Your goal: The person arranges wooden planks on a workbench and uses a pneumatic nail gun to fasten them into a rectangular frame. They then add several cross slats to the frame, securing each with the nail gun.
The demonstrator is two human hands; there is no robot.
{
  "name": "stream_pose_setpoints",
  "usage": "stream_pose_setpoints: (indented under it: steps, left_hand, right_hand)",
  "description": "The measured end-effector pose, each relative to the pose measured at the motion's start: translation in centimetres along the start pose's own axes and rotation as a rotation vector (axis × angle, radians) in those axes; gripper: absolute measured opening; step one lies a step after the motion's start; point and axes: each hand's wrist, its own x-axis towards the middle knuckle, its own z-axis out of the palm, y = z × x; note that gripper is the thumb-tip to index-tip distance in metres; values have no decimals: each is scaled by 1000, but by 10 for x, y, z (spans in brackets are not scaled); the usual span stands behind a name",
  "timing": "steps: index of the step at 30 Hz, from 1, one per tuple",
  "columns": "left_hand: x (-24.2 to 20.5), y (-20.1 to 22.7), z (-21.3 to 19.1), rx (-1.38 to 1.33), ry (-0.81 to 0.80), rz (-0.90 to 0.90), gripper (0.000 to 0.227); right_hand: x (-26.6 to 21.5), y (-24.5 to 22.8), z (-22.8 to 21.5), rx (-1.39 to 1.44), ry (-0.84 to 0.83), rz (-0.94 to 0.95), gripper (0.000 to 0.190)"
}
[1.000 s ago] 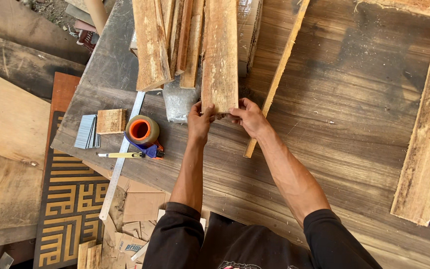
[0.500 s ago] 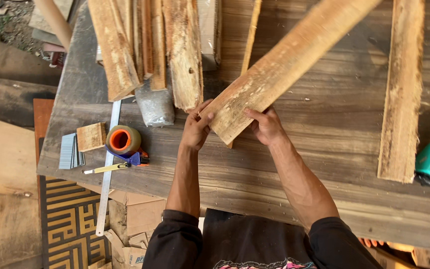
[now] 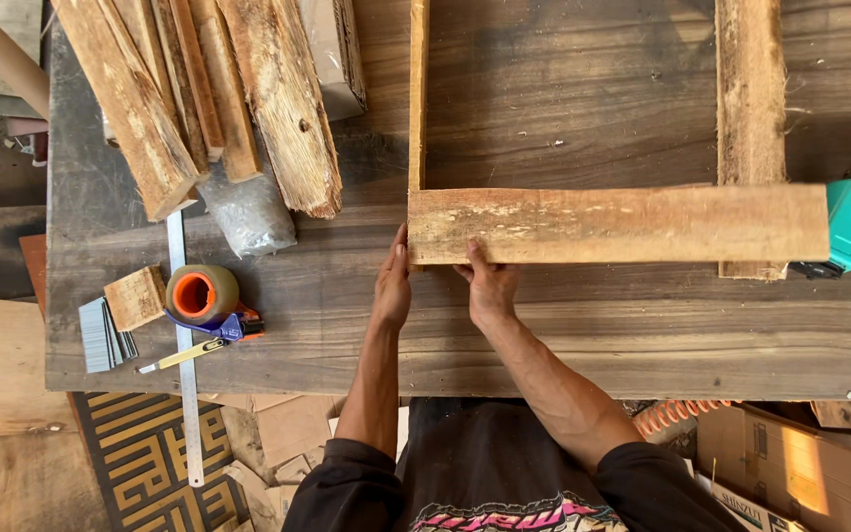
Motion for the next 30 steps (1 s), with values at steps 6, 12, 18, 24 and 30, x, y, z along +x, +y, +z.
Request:
stream_pose_setpoints:
  steps: [6, 12, 18, 24, 30]
  left_hand:
    - [7, -31, 12, -63, 27, 90, 51]
    - [2, -40, 35, -81, -30, 122, 56]
    - [3, -47, 42, 279, -151, 212, 104]
    - [17, -56, 14, 378, -186, 307, 88]
    - [27, -21, 7, 626, -267, 411, 90]
  right_hand:
    - [18, 48, -27, -73, -22, -92, 39]
    - [6, -11, -34, 16, -75, 120, 24]
    - [45, -35, -83, -56, -156, 109, 30]
    - [47, -20, -85, -32, -167, 104, 33]
    - [7, -52, -60, -45, -153, 65, 11]
